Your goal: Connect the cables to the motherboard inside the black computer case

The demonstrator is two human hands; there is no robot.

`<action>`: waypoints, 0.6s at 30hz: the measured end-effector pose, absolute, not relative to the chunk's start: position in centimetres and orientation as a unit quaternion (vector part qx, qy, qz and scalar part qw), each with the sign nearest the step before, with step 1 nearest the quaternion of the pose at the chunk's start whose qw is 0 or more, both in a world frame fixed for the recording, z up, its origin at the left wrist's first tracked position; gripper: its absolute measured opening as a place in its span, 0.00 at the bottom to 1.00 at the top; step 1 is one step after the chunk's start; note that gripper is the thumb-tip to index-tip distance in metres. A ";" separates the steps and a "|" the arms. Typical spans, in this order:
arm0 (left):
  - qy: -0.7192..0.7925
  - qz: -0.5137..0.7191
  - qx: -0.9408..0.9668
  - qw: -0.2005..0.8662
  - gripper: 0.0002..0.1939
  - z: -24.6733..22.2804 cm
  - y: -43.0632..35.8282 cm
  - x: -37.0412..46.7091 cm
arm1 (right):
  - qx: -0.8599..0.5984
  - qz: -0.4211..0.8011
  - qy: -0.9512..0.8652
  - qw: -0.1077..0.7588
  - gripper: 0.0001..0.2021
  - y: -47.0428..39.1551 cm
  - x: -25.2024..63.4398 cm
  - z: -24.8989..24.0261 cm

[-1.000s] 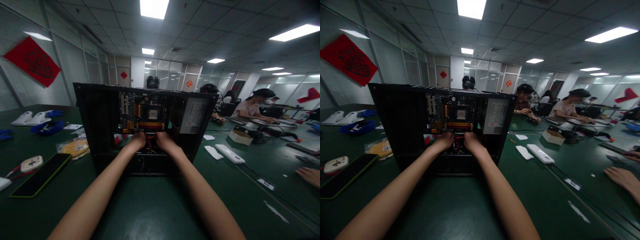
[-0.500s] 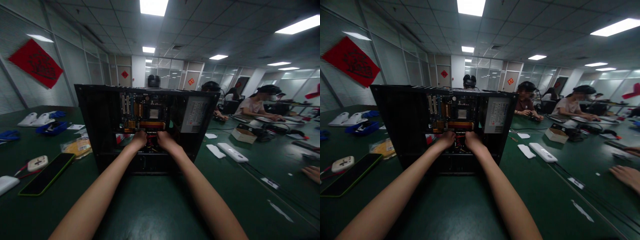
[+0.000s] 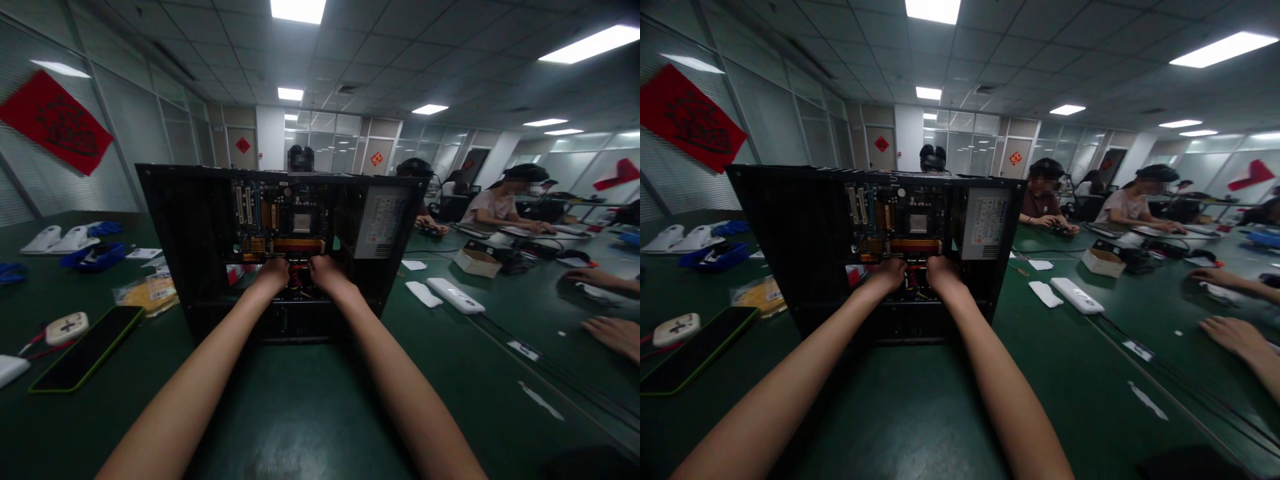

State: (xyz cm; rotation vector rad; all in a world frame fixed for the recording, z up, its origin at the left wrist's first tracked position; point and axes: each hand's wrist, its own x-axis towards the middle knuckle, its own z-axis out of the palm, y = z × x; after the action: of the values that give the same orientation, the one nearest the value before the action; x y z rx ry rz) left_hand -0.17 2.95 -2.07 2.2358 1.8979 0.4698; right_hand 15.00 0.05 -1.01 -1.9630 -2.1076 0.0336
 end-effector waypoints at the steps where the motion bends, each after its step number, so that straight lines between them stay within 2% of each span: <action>1: 0.635 0.158 0.751 0.086 0.19 -1.9 2.8 -0.2 | -0.678 0.012 -0.723 0.132 0.15 0.1 15.0 -1.0; 9: 0.621 0.180 0.760 0.066 0.17 -1.6 1.8 -0.5 | -0.668 0.001 -0.727 0.157 0.17 -0.4 15.1 -1.2; 14: 0.610 0.174 0.773 0.024 0.17 -1.4 0.6 -0.6 | -0.662 -0.015 -0.736 0.142 0.17 -1.4 14.9 -1.0; 18: 0.612 0.148 0.777 -0.016 0.18 -1.0 -0.5 -0.4 | -0.642 -0.058 -0.756 0.110 0.16 -3.8 14.7 1.1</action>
State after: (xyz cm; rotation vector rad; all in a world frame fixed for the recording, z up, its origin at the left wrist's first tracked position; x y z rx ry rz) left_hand -0.37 -0.55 -0.95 2.4644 1.9428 0.4708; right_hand 14.70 -3.85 1.06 -1.8865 -2.2225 -0.1713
